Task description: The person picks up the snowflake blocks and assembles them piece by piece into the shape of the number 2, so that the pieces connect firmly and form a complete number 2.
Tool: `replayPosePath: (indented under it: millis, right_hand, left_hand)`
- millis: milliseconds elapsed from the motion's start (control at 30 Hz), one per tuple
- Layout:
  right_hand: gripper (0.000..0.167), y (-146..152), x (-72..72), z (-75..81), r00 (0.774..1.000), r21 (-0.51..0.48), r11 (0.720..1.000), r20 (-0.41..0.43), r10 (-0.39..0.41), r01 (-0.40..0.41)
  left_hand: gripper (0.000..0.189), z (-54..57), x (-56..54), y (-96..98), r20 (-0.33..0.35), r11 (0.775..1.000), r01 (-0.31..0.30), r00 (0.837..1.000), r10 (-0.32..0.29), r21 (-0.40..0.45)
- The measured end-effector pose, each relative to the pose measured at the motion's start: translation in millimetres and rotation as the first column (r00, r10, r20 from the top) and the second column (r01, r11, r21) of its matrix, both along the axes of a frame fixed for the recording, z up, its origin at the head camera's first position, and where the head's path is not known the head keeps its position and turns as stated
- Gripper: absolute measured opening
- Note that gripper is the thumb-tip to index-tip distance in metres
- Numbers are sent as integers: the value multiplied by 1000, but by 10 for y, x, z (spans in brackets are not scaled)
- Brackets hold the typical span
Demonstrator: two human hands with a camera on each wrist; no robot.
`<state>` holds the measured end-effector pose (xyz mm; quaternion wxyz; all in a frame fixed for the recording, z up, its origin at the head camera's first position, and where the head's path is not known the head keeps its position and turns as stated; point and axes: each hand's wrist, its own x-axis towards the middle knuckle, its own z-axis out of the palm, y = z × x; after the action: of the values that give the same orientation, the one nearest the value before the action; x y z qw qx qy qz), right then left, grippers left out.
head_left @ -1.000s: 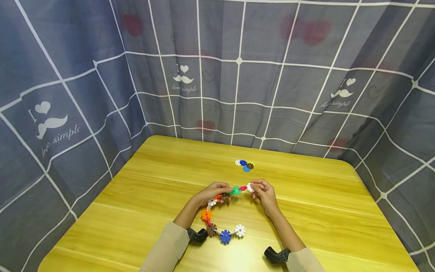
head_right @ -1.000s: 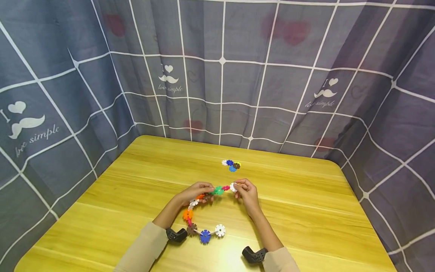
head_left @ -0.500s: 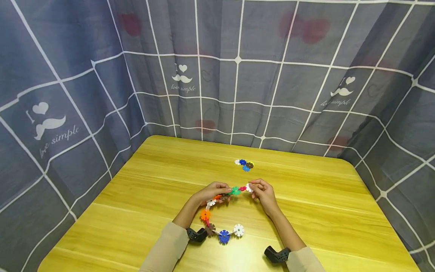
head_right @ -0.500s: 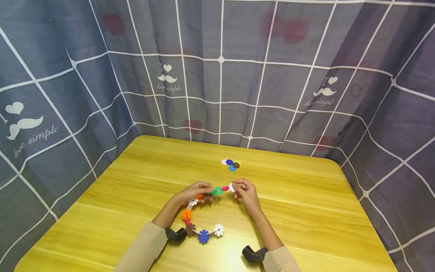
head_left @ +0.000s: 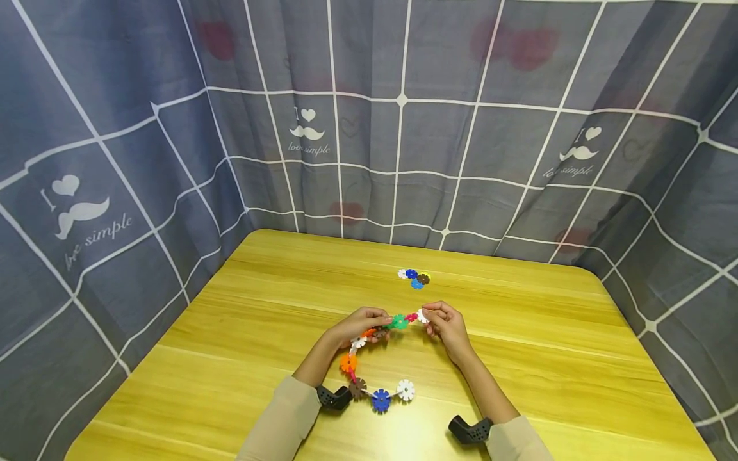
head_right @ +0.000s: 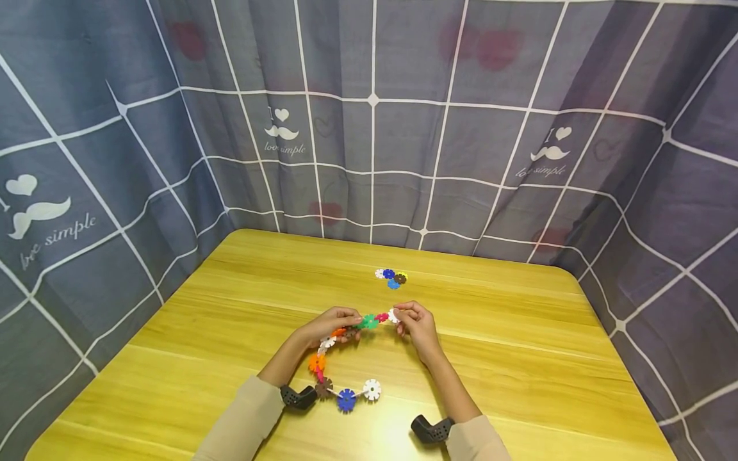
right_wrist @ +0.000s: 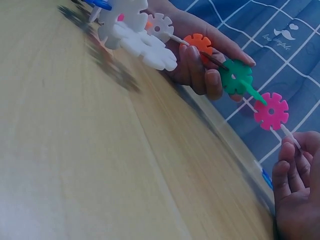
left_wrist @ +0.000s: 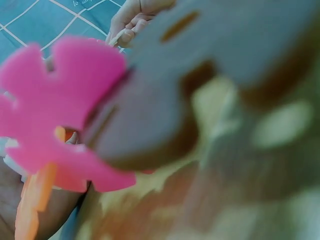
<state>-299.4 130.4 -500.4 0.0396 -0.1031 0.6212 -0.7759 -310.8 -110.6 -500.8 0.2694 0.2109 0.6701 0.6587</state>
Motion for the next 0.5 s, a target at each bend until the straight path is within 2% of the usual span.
replayPosePath:
  millis: [200,400,500]
  right_hand:
    - [37,6,0,1,1000,-21,1000,22,6,-5]
    - [34,3,-8,-16,999,37,999,-21,27,-27]
    - [31,11,-49,-80,998,54,998,-42,36,-34]
  left_hand:
    - [29,-13,-9,8,-10,1000,-4,1000,4,-12]
    - [27,-15,-13,6,-6,1000,-7,1000,7,-21]
    - [27,-18,-16,7,0,1000,-7,1000,7,-17]
